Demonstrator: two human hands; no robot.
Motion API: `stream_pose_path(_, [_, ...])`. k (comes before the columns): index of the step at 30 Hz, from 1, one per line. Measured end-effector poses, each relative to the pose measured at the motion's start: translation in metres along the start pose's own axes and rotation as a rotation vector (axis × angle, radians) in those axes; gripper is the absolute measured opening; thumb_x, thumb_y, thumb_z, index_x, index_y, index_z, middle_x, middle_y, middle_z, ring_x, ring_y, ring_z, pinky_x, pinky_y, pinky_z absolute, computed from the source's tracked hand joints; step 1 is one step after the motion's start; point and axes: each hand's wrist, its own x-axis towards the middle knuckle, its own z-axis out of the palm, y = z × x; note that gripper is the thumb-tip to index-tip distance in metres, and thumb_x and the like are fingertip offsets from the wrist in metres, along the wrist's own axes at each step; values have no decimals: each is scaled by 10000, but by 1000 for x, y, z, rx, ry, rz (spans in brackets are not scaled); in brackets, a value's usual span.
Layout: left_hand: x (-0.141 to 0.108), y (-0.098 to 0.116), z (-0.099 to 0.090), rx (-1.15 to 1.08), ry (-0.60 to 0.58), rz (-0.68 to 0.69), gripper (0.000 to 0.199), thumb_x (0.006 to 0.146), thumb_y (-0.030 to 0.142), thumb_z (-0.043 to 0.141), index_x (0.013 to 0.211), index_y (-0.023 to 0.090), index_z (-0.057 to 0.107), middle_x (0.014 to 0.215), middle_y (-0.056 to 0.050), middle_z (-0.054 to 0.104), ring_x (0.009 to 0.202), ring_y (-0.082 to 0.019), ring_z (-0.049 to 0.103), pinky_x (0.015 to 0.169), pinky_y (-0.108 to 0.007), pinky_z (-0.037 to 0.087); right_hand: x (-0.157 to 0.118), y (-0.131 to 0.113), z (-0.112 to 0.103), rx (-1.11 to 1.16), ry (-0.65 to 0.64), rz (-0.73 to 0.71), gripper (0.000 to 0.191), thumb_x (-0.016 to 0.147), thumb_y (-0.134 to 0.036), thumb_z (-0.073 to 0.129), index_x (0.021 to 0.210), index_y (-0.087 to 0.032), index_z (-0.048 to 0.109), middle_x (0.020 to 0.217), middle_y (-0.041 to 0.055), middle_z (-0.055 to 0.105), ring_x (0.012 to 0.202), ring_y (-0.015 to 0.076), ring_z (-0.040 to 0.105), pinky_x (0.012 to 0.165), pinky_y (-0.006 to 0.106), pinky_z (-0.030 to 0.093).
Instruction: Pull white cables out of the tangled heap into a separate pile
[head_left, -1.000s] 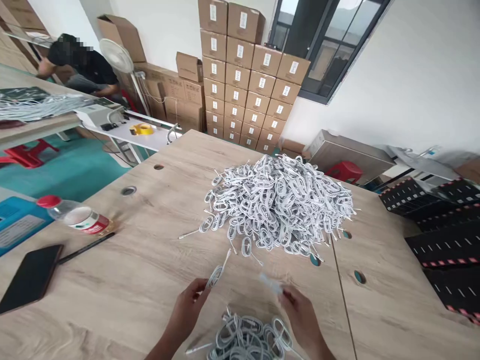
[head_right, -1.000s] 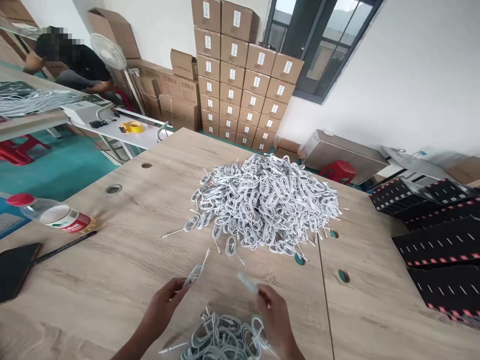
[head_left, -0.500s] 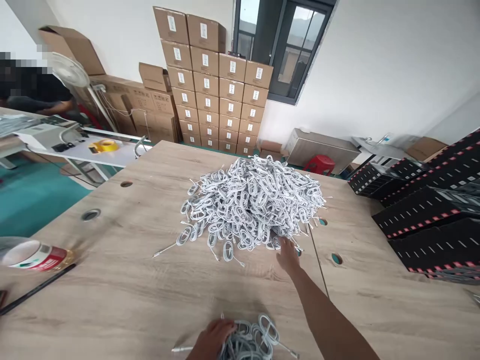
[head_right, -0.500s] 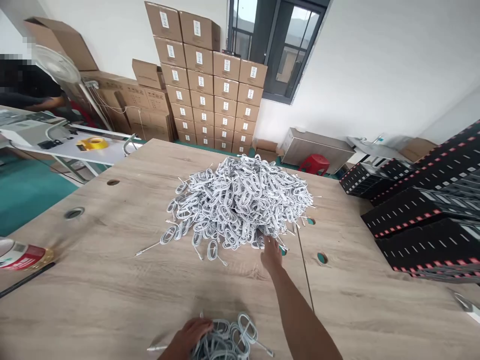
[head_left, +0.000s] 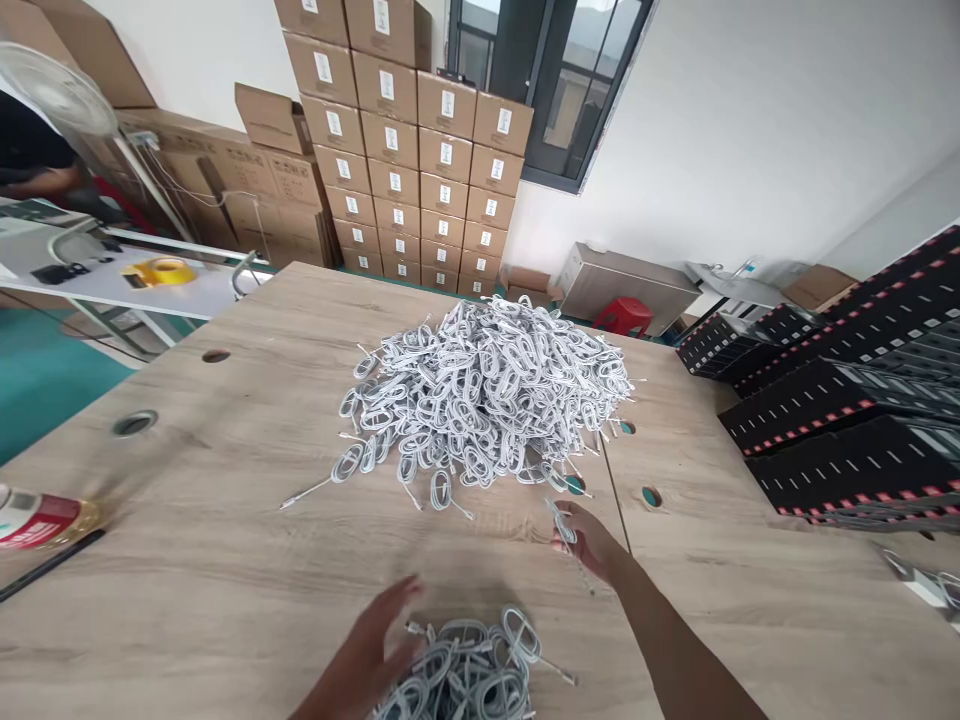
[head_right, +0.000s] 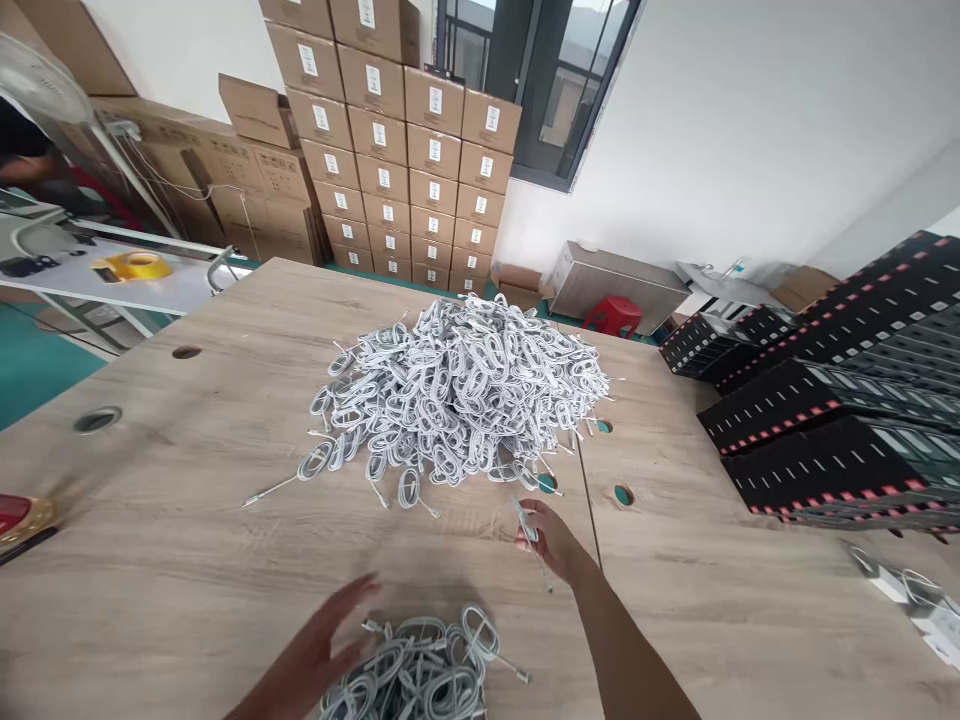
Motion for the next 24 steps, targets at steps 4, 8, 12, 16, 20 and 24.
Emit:
stream_pose_path(4, [43,-7,-51,248,363,-192,617,850,572,490,1321,201,639,1544,-166,511,1472,-345,410,1238,-541,313,19,-15,6,-208,247,-89,476,698,-284,524,1155,-184,611,900,33,652,900,234,660,812,359,548])
stream_pose_path(8, [57,-14,-71,430,669,-582,760,912,541,332,1484,54,444,1638,-263,316,1555,-397,201,1230,-645,198,43,-36,18,-585,434,-82,521,644,-143,595,1159,-208,645,1243,119,641,1272,320,544,1011,399,463])
stream_pose_path(12, [53,-18,-59,543,739,-578,777,933,525,240,1508,29,407,1645,-262,305,1567,-360,170,1251,-605,120,43,-44,21,-780,391,21,531,693,-71,583,1212,-180,621,1290,165,635,1272,332,560,977,412,464])
stream_pose_path(16, [53,-20,-50,594,750,-586,807,904,557,251,1495,37,429,1637,-260,321,1562,-357,177,1246,-595,112,0,-29,19,-733,186,106,439,734,-91,596,1159,-188,649,1023,78,731,969,272,695,800,348,513])
stream_pose_path(20, [54,-19,-50,609,738,-584,812,897,562,243,1480,36,449,1631,-256,333,1557,-347,184,1250,-573,107,-62,-8,19,-553,-449,86,473,653,-165,770,1116,-250,726,1047,21,767,1004,255,708,837,315,532])
stream_pose_path(24, [55,-17,-49,632,747,-590,787,905,537,265,1488,36,432,1628,-258,335,1551,-347,195,1243,-577,121,-47,-22,28,-580,-473,-45,679,683,-236,792,1346,-263,646,1372,73,665,1285,291,595,1056,383,473])
